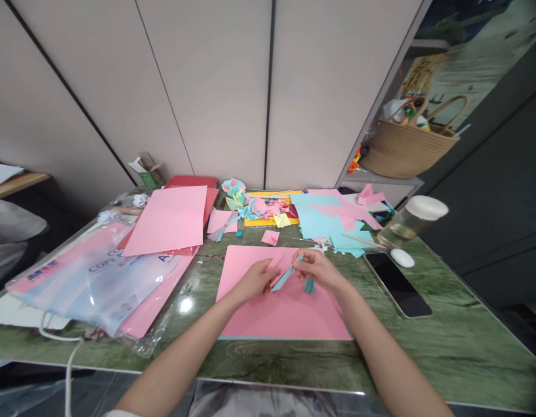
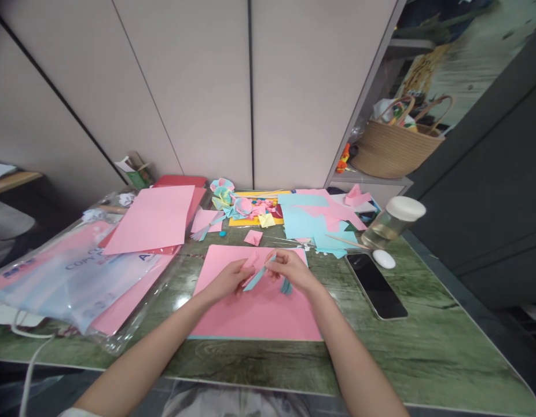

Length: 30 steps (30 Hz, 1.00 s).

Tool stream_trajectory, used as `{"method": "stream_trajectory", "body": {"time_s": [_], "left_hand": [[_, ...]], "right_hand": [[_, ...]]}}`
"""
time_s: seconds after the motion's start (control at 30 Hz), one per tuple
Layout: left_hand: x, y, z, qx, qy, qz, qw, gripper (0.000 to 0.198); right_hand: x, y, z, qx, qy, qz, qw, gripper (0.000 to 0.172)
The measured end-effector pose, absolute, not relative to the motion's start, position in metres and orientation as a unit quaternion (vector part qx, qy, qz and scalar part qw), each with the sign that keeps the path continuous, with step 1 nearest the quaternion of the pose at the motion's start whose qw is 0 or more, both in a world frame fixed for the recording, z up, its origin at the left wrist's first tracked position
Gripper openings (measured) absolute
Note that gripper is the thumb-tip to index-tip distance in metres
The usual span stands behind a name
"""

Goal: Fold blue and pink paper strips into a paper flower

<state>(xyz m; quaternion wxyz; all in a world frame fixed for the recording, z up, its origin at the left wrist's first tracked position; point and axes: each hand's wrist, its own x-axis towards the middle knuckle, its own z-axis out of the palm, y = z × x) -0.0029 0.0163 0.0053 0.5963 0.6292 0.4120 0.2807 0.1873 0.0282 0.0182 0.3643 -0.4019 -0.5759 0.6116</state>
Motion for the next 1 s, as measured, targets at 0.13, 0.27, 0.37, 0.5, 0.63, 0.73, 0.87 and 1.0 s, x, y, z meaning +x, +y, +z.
{"method": "stream_trajectory", "body": {"time_s": [0.13, 0.27, 0.37, 0.5, 0.63, 0.73, 0.87, 1.0], "left_hand": [[0.000, 0.015, 0.006, 0.624, 0.429, 0.307, 0.576, 0.025], [0.001, 0.018, 0.002, 0.618, 0.488, 0.350, 0.507, 0.023], [0.001, 0.019, -0.003, 0.644, 0.519, 0.347, 0.443, 0.023], [0.000, 0.017, -0.003, 0.680, 0.529, 0.319, 0.394, 0.023], [0.000, 0.016, 0.001, 0.693, 0.515, 0.297, 0.408, 0.024], [-0.001, 0.016, 0.001, 0.693, 0.514, 0.292, 0.411, 0.024], [-0.001, 0.017, -0.002, 0.691, 0.516, 0.294, 0.412, 0.025], [-0.001, 0.019, -0.005, 0.657, 0.503, 0.320, 0.460, 0.027]], "right_hand": [[0.187, 0.028, 0.023, -0.406, -0.631, 0.522, 0.405, 0.015], [0.178, 0.022, 0.029, -0.400, -0.657, 0.483, 0.418, 0.008], [0.168, 0.015, 0.029, -0.416, -0.673, 0.454, 0.410, 0.007], [0.162, 0.012, 0.026, -0.430, -0.677, 0.446, 0.398, 0.008], [0.164, 0.013, 0.025, -0.429, -0.675, 0.465, 0.381, 0.009], [0.165, 0.012, 0.028, -0.428, -0.678, 0.467, 0.372, 0.011], [0.166, 0.011, 0.030, -0.428, -0.689, 0.467, 0.351, 0.010], [0.166, 0.012, 0.028, -0.425, -0.685, 0.470, 0.359, 0.010]]}}
